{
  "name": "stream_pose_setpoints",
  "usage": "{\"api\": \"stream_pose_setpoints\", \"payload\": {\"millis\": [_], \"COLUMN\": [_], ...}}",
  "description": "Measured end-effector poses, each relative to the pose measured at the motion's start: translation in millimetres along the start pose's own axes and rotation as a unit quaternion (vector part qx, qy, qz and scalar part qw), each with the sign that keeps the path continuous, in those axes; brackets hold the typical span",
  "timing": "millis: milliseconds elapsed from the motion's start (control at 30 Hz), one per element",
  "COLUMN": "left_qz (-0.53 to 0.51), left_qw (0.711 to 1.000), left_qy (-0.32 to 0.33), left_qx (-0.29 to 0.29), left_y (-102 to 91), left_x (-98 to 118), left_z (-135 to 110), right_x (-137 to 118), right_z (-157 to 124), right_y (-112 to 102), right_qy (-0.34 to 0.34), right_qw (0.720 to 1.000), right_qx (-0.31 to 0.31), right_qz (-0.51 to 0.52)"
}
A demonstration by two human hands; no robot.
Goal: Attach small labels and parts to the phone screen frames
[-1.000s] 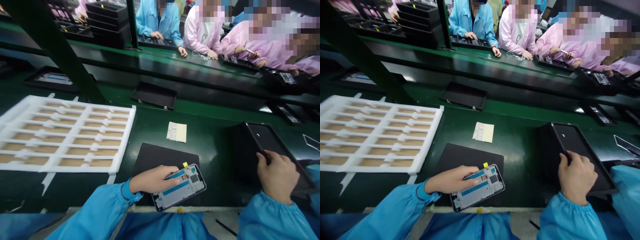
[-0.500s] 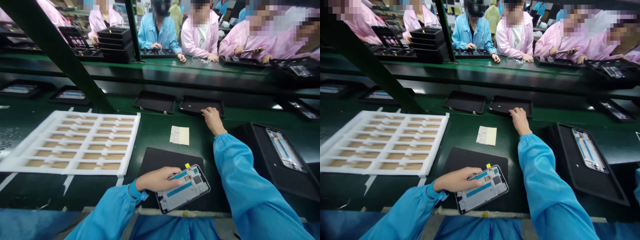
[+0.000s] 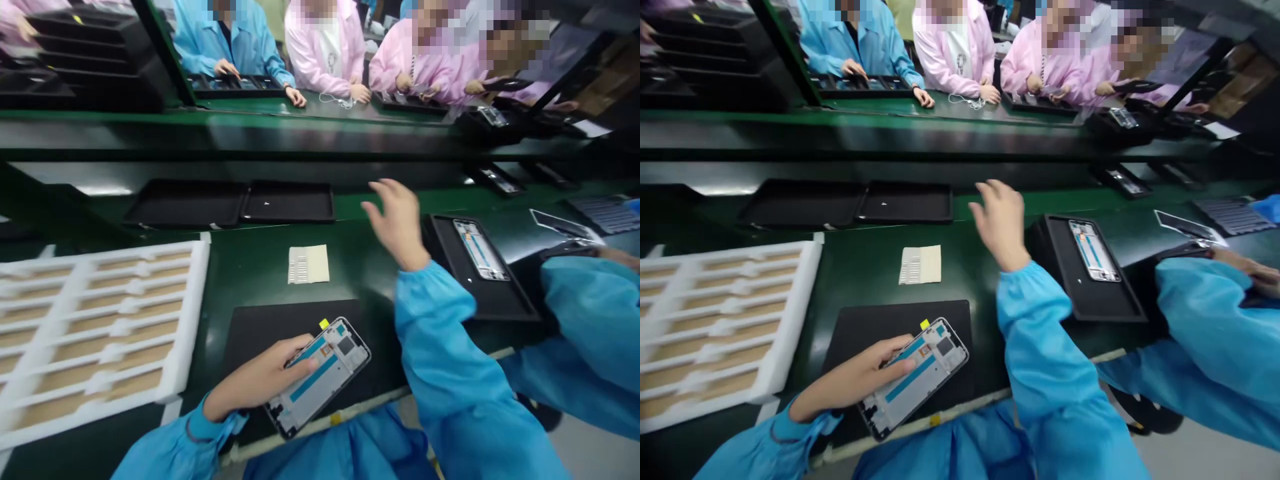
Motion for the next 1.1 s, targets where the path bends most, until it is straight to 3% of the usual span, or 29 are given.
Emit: {"api": "stream_pose_setpoints", "payload": {"millis": [100, 167, 233, 300, 467, 567, 667, 733, 800, 900, 967, 1033, 1100], "left_qz": [0.012, 0.020, 0.024, 0.028, 0.044, 0.038, 0.012, -0.024, -0.078, -0.190, -0.259, -0.303, -0.316], "left_qw": [1.000, 1.000, 0.999, 0.999, 0.999, 0.999, 0.999, 0.999, 0.995, 0.981, 0.966, 0.953, 0.948], "left_qy": [0.000, 0.007, 0.012, 0.008, 0.010, 0.011, 0.004, 0.004, 0.007, 0.009, 0.005, 0.003, 0.013], "left_qx": [-0.013, -0.018, -0.022, -0.023, -0.025, -0.031, -0.035, -0.047, -0.056, -0.032, -0.002, 0.018, 0.022], "left_y": [1.8, 3.0, 3.9, 4.1, 3.2, 4.8, 5.2, 3.0, -2.6, -17.1, -25.7, -29.5, -29.1], "left_x": [2, 3, 4, 3, 4, 5, 6, 6, 7, 6, 3, 1, 1], "left_z": [-1, -2, -2, -2, -3, -3, -2, -3, -7, -18, -24, -27, -27], "right_x": [92, 145, 183, 205, 215, 206, 178, 141, 88, 1, -36, -49, -41], "right_z": [-48, -82, -110, -129, -137, -131, -127, -128, -133, -150, -163, -172, -177], "right_y": [-70, -90, -89, -81, -74, -88, -105, -112, -108, -82, -52, -23, -3], "right_qy": [0.167, 0.234, 0.274, 0.298, 0.299, 0.270, 0.241, 0.204, 0.118, -0.078, -0.164, -0.203, -0.201], "right_qw": [0.982, 0.968, 0.956, 0.946, 0.941, 0.949, 0.953, 0.958, 0.973, 0.987, 0.985, 0.979, 0.979], "right_qx": [0.029, 0.001, -0.044, -0.069, -0.082, -0.066, -0.021, 0.011, 0.046, 0.087, 0.046, 0.019, 0.016], "right_qz": [-0.080, -0.095, -0.098, -0.106, -0.133, -0.150, -0.182, -0.199, -0.194, -0.110, -0.026, 0.007, -0.002]}}
Point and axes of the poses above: each hand's wrist, its own z-axis towards the middle knuckle, its own y-axis out of the palm, x = y × z, the point moved 5 cm from there along z, towards the middle knuckle, and after that the axes turned 2 degrees about -y, right-handed, at the moved point
